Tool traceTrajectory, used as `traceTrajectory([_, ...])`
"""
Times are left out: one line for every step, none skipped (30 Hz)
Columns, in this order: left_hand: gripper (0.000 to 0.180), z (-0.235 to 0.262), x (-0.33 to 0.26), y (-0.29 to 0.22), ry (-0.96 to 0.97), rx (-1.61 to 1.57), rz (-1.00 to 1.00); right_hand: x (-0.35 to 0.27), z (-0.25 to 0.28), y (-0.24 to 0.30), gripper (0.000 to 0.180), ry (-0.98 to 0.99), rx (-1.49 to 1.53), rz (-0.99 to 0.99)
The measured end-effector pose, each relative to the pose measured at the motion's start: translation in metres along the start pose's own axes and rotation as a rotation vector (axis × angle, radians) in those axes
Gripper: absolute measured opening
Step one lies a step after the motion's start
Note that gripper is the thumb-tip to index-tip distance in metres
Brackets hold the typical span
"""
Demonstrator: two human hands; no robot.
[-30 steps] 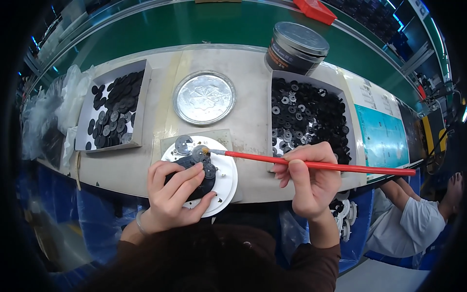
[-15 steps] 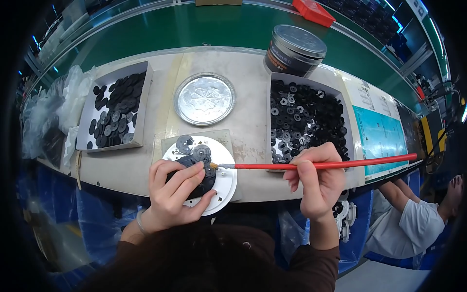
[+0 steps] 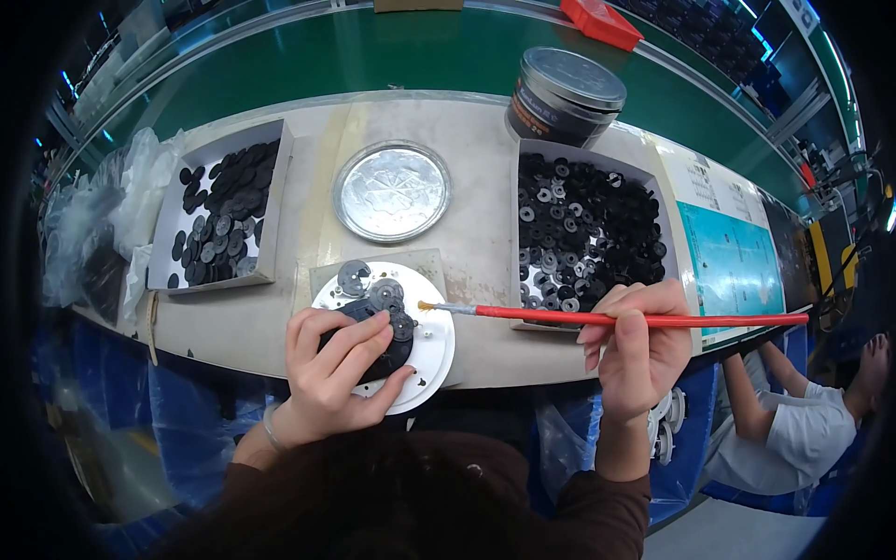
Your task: The person assembles small black lighting components onto a circular base by hand, then applies a substance from a lubricant container to the assembled components with a brush applicator.
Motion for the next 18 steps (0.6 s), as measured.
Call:
traceTrajectory([0.029, 0.000, -0.001, 0.000, -0.001, 0.000, 0.002, 0.000, 0.001, -0.002, 0.013, -0.004, 0.016, -0.005])
traceTrajectory([0.029, 0.000, -0.001, 0.000, -0.002, 0.001, 0.001, 0.001, 0.002, -0.003, 0.012, -0.008, 0.032, -0.010])
traceTrajectory([0.029, 0.000, -0.002, 0.001, -0.004, 0.000, 0.006, 0.001, 0.001, -0.003, 0.012, -0.008, 0.033, -0.009])
traceTrajectory([0.029, 0.000, -0.003, 0.001, -0.008, -0.002, 0.012, 0.002, -0.001, -0.003, 0.012, -0.003, 0.040, -0.010])
traceTrajectory([0.029, 0.000, -0.005, 0.002, -0.009, -0.002, 0.011, 0.003, -0.004, -0.004, 0.012, 0.001, 0.046, -0.010])
traceTrajectory([0.030, -0.001, -0.008, 0.004, -0.021, -0.026, 0.020, 0.003, -0.006, -0.004, 0.012, 0.001, 0.046, -0.009])
traceTrajectory([0.031, 0.001, -0.008, 0.004, -0.033, -0.048, 0.026, 0.003, -0.006, -0.003, 0.013, -0.024, 0.018, -0.006])
traceTrajectory([0.031, 0.002, -0.007, 0.002, -0.034, -0.045, 0.021, 0.003, -0.005, -0.002, 0.013, -0.050, -0.009, -0.003])
traceTrajectory([0.031, 0.002, -0.005, 0.000, -0.013, -0.046, 0.051, 0.002, -0.004, -0.002, 0.015, -0.030, -0.022, -0.018])
traceTrajectory([0.031, 0.001, -0.004, 0.001, 0.006, -0.047, 0.085, 0.002, -0.006, -0.001, 0.015, -0.029, -0.022, -0.015])
traceTrajectory([0.031, 0.001, -0.005, 0.000, 0.003, -0.044, 0.084, 0.003, -0.009, -0.002, 0.015, -0.033, -0.066, -0.037])
traceTrajectory([0.031, 0.000, -0.006, 0.001, 0.020, -0.035, 0.114, 0.004, -0.011, -0.003, 0.016, -0.037, -0.111, -0.058])
traceTrajectory([0.031, 0.000, -0.007, 0.002, 0.038, -0.027, 0.145, 0.005, -0.012, -0.003, 0.016, -0.023, -0.117, -0.058])
traceTrajectory([0.031, 0.000, -0.008, 0.001, 0.034, -0.024, 0.144, 0.006, -0.012, -0.002, 0.016, -0.022, -0.117, -0.054])
traceTrajectory([0.030, 0.000, -0.008, -0.001, 0.037, 0.004, 0.130, 0.007, -0.013, -0.002, 0.016, -0.017, -0.111, -0.065])
traceTrajectory([0.030, 0.001, -0.008, -0.003, 0.040, 0.033, 0.116, 0.007, -0.014, -0.002, 0.016, -0.011, -0.104, -0.076])
traceTrajectory([0.030, 0.004, -0.007, -0.003, 0.037, 0.038, 0.114, 0.008, -0.013, -0.003, 0.015, -0.010, -0.098, -0.080])
traceTrajectory([0.028, 0.006, -0.003, -0.006, 0.062, 0.054, 0.063, 0.007, -0.013, -0.002, 0.015, -0.009, -0.096, -0.075])
Point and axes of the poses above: each hand's wrist, its own x-axis towards the middle knuckle, its own z-axis out of the back of the hand, y = z × x, the point moved 5 cm from there along x, towards the middle knuckle, and after that the axes turned 7 degrees about -z, right-handed, at the moved point
